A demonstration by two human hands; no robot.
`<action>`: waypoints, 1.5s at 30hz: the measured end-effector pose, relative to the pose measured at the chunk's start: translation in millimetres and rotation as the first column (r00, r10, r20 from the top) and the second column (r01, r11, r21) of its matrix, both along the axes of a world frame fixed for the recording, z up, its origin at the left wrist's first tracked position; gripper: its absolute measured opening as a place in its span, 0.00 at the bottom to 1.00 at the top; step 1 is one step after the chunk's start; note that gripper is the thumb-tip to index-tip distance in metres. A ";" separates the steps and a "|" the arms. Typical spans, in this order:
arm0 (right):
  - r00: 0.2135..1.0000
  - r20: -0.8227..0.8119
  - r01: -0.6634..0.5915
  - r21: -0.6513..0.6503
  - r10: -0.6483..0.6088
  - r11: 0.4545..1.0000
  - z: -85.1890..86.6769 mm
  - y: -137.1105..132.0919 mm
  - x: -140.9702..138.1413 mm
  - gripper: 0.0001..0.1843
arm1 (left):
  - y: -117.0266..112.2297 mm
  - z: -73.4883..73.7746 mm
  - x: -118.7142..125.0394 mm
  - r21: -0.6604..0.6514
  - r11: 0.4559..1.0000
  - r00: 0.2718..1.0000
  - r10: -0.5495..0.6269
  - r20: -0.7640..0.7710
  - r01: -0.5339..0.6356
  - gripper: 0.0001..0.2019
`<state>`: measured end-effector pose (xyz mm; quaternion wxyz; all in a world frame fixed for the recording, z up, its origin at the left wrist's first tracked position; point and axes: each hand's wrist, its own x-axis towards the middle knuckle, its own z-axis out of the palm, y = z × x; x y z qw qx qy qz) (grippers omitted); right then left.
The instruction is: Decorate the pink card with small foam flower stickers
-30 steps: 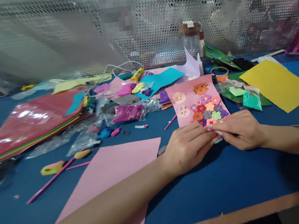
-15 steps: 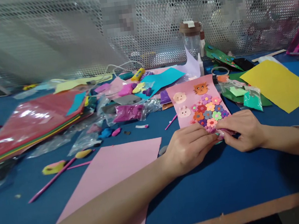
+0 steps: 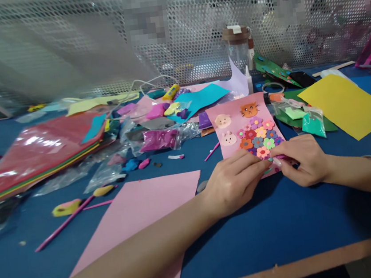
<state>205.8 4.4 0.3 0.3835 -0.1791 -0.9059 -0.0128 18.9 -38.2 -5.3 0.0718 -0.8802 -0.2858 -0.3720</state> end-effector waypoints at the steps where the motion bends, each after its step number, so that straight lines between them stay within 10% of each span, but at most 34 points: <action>1: 1.000 0.002 0.001 -0.011 -0.001 1.000 0.7 0.1 0.1 0.09 | -0.2 0.4 -0.1 -0.002 1.000 1.000 0.006 -0.002 -0.006 0.09; 45: 0.994 0.030 0.106 0.021 -0.106 0.994 -2.7 4.0 -2.9 0.14 | 0.1 1.4 1.5 -0.125 0.986 0.990 0.098 -0.103 -0.111 0.06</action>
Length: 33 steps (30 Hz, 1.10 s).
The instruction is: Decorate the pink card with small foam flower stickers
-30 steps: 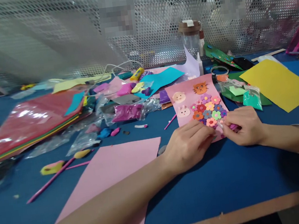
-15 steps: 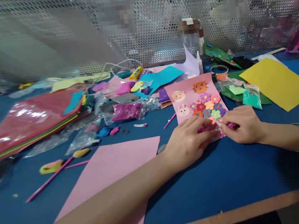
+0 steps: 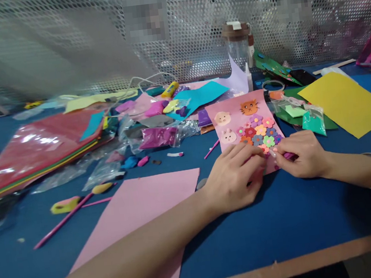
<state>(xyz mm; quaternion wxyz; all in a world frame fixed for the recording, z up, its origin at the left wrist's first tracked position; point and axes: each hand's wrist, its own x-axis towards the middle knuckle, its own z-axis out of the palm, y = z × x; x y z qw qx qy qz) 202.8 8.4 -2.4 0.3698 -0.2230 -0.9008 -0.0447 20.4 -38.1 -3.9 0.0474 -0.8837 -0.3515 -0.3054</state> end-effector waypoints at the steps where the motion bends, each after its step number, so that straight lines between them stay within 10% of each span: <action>1: 1.000 -0.001 -0.004 0.001 0.004 1.000 -0.3 0.2 0.1 0.14 | -1.1 1.2 0.1 -0.008 1.000 1.000 -0.008 -0.006 0.008 0.05; 33: 0.977 0.207 -0.063 0.094 0.043 0.994 -3.6 0.5 1.1 0.13 | -0.4 0.1 -0.7 -0.016 0.997 0.996 0.072 -0.054 -0.072 0.09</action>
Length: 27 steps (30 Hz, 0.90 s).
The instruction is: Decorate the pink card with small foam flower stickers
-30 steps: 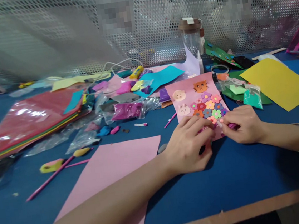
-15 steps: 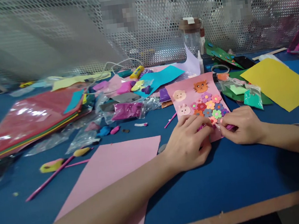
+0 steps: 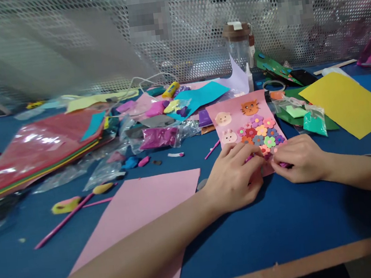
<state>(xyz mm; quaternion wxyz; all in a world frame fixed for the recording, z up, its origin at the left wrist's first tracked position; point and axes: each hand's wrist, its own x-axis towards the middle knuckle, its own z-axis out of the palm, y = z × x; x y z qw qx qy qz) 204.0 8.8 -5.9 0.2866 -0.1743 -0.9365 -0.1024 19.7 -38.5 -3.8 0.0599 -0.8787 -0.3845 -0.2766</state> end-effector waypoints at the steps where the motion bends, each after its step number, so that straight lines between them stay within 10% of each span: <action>1: 1.000 0.005 -0.006 0.016 0.006 1.000 0.1 -0.1 0.2 0.13 | 0.0 -0.1 0.0 0.001 1.000 1.000 -0.001 0.001 0.001 0.09; 27: 0.973 0.231 -0.059 0.210 0.009 0.976 12.4 -6.5 2.1 0.13 | -0.3 0.7 -0.6 0.048 0.999 0.998 -0.001 0.056 -0.002 0.07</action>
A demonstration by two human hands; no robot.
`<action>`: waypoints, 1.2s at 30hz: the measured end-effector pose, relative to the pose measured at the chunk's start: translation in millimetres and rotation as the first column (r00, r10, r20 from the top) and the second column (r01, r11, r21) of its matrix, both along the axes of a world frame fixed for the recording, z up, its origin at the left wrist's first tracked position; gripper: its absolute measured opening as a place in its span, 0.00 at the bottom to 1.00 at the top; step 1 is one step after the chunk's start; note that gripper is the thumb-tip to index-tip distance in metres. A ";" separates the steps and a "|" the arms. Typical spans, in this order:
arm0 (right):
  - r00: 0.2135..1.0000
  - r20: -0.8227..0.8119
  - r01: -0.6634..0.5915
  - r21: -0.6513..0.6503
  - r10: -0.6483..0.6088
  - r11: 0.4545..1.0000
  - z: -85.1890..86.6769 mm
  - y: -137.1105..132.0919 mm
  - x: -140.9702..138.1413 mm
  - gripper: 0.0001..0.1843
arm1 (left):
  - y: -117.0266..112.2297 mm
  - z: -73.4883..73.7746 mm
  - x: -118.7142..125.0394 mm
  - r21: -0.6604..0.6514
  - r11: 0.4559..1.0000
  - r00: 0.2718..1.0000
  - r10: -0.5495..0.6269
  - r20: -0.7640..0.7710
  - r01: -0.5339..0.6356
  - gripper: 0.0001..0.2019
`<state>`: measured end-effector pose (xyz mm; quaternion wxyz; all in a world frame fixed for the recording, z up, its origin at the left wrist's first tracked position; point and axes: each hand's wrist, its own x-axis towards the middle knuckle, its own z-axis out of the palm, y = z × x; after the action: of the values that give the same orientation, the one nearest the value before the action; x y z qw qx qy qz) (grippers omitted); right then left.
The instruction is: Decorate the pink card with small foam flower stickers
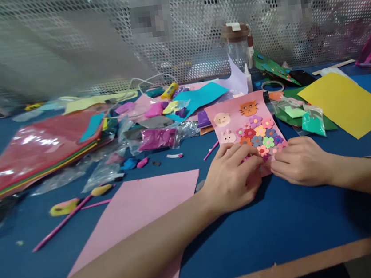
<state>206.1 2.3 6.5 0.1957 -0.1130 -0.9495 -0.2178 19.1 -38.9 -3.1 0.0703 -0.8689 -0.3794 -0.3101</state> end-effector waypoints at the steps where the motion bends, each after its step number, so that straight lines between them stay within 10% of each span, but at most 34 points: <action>1: 1.000 0.000 0.001 0.000 -0.001 1.000 0.1 0.0 0.1 0.13 | 0.0 -0.1 -0.1 -0.003 1.000 1.000 0.000 -0.003 0.000 0.07; 14: 0.964 -0.253 0.045 -0.129 -0.077 0.991 -7.2 -1.2 -3.1 0.18 | -4.0 4.7 2.2 0.032 0.999 0.997 -0.019 0.074 0.017 0.07; 23: 0.993 -0.103 0.026 -0.331 -0.063 0.943 -5.6 -6.0 -3.0 0.36 | -1.7 2.2 1.9 0.145 0.988 0.998 -0.048 -0.030 0.052 0.06; 36: 0.994 -0.109 -0.023 -0.356 -0.018 0.934 -6.3 -5.6 -3.3 0.18 | -3.1 1.7 2.4 0.136 0.981 0.989 -0.127 -0.075 0.136 0.07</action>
<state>202.7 -3.4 0.2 0.2245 -0.1573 -0.9610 -0.0350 21.4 -41.9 -1.4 0.1233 -0.8946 -0.2957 -0.3114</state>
